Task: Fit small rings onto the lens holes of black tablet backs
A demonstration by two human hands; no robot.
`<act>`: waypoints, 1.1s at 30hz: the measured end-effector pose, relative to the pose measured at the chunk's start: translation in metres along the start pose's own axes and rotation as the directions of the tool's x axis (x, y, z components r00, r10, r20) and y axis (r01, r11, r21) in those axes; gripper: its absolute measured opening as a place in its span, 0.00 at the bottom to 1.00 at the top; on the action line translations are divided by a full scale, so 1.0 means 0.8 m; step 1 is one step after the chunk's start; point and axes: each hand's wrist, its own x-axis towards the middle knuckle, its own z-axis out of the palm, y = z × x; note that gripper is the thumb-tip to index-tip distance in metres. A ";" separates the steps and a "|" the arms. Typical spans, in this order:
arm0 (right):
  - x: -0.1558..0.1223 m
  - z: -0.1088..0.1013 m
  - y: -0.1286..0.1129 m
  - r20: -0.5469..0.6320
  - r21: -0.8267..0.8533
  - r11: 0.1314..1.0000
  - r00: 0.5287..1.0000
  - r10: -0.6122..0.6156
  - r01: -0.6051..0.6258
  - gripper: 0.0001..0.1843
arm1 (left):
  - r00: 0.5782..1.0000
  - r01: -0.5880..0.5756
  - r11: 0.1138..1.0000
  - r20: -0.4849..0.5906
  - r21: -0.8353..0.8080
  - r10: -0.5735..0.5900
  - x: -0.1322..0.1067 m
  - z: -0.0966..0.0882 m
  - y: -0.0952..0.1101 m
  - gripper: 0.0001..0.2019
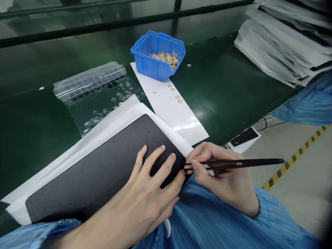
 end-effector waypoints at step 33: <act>0.005 -0.012 0.021 0.054 0.119 0.972 0.976 -0.212 0.204 0.10 | 1.000 -0.003 1.000 0.028 0.011 0.003 -0.001 0.000 -0.001 0.18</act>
